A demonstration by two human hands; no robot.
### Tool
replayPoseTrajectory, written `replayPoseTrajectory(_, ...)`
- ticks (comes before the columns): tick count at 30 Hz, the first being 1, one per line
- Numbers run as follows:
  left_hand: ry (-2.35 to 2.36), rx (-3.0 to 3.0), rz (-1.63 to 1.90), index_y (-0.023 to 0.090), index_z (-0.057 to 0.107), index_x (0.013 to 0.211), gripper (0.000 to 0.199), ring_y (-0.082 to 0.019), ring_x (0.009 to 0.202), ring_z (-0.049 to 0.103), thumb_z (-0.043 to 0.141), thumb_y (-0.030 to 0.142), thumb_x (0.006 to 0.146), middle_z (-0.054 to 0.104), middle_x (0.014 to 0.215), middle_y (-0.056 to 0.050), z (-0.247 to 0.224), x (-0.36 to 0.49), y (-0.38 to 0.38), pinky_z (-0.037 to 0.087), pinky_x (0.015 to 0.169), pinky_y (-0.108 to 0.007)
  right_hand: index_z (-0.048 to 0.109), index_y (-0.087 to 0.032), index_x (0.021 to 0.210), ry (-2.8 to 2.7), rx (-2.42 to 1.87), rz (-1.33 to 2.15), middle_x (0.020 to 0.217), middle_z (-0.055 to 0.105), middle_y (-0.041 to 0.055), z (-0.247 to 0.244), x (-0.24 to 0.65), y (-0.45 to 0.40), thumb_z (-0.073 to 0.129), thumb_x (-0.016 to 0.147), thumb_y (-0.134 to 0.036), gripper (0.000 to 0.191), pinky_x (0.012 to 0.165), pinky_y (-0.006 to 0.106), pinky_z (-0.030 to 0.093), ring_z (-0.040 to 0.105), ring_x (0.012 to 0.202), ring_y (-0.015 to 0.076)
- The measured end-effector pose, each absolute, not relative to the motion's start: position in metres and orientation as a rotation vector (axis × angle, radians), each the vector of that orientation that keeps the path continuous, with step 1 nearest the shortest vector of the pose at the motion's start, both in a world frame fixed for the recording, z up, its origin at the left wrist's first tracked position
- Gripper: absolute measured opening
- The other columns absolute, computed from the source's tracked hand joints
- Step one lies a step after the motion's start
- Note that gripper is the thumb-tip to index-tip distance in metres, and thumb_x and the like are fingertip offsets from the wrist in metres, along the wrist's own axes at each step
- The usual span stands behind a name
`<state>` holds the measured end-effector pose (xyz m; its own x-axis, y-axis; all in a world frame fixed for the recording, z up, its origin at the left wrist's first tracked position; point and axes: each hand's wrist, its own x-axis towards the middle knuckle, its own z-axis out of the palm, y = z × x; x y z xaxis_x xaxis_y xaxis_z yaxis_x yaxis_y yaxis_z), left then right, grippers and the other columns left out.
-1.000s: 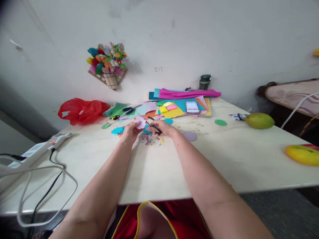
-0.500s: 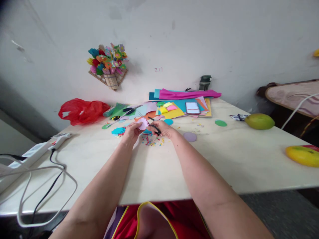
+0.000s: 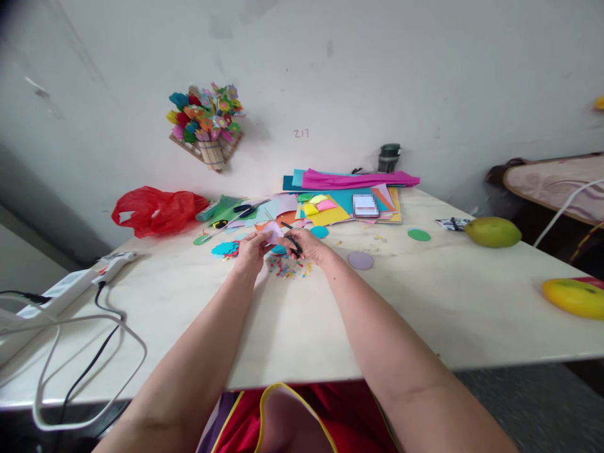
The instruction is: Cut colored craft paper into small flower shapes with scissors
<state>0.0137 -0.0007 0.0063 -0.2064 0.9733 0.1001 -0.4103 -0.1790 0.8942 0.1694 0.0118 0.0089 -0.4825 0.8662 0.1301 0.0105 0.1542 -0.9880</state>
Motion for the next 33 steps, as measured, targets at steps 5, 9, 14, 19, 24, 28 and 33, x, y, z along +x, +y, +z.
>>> replayPoseTrajectory(5, 0.93, 0.848, 1.642, 0.016, 0.053, 0.052, 0.028, -0.011, 0.055, 0.056, 0.079, 0.025, 0.048, 0.057, 0.053, 0.002, 0.006, 0.016, -0.001, 0.048, 0.064, -0.028, 0.053, -0.017, 0.069, -1.636, -0.867, 1.416, 0.048, 0.055, -0.0026, 0.007, 0.165, 0.012, 0.072, 0.072, -0.037, 0.028, 0.029, 0.017, 0.026, 0.048, 0.037, 0.0069)
replayPoseTrajectory(9, 0.93, 0.822, 1.654, 0.016, 0.052, 0.052, 0.028, -0.012, 0.057, 0.058, 0.079, 0.023, 0.048, 0.059, 0.055, 0.001, 0.006, 0.017, -0.001, 0.048, 0.065, -0.027, 0.053, -0.017, 0.07, -1.613, -0.902, 1.409, 0.048, 0.054, -0.0027, 0.007, 0.162, 0.012, 0.074, 0.07, -0.037, 0.029, 0.029, 0.018, 0.025, 0.048, 0.037, 0.0075)
replayPoseTrajectory(14, 0.928, 0.815, 1.657, 0.016, 0.052, 0.051, 0.028, -0.012, 0.058, 0.058, 0.079, 0.024, 0.047, 0.061, 0.056, 0.0, 0.005, 0.018, 0.0, 0.049, 0.066, -0.028, 0.052, -0.017, 0.071, -1.591, -0.947, 1.391, 0.046, 0.053, -0.0038, 0.011, 0.161, 0.008, 0.076, 0.069, -0.034, 0.029, 0.029, 0.018, 0.026, 0.047, 0.035, 0.0073)
replayPoseTrajectory(19, 0.945, 0.804, 1.65, 0.016, 0.054, 0.053, 0.028, -0.014, 0.058, 0.059, 0.079, 0.024, 0.045, 0.061, 0.056, 0.0, 0.006, 0.016, 0.0, 0.049, 0.064, -0.028, 0.052, -0.016, 0.07, -1.567, -0.99, 1.368, 0.044, 0.052, -0.0047, 0.019, 0.159, 0.001, 0.077, 0.067, -0.03, 0.029, 0.029, 0.017, 0.027, 0.045, 0.033, 0.0063)
replayPoseTrajectory(24, 0.962, 0.831, 1.632, 0.016, 0.053, 0.052, 0.029, -0.013, 0.057, 0.058, 0.079, 0.024, 0.044, 0.057, 0.053, 0.001, 0.007, 0.012, 0.001, 0.049, 0.063, -0.028, 0.055, -0.015, 0.073, -1.559, -0.998, 1.371, 0.043, 0.052, -0.0057, 0.021, 0.159, 0.001, 0.078, 0.065, -0.027, 0.028, 0.03, 0.016, 0.03, 0.044, 0.032, 0.0063)
replayPoseTrajectory(28, 0.968, 0.862, 1.612, 0.016, 0.052, 0.052, 0.029, -0.013, 0.057, 0.058, 0.079, 0.025, 0.045, 0.058, 0.053, 0.001, 0.007, 0.008, 0.001, 0.049, 0.063, -0.028, 0.057, -0.015, 0.075, -1.55, -1.004, 1.386, 0.043, 0.052, -0.0062, 0.017, 0.159, 0.005, 0.079, 0.062, -0.025, 0.028, 0.031, 0.016, 0.033, 0.042, 0.032, 0.0056)
replayPoseTrajectory(33, 0.957, 0.874, 1.58, 0.016, 0.054, 0.052, 0.028, -0.015, 0.058, 0.06, 0.079, 0.024, 0.044, 0.06, 0.054, -0.001, 0.006, 0.003, 0.003, 0.05, 0.063, -0.028, 0.057, -0.015, 0.07, -1.559, -1.017, 1.363, 0.041, 0.049, -0.0065, 0.018, 0.158, 0.005, 0.08, 0.059, -0.022, 0.026, 0.031, 0.017, 0.033, 0.04, 0.033, 0.0055)
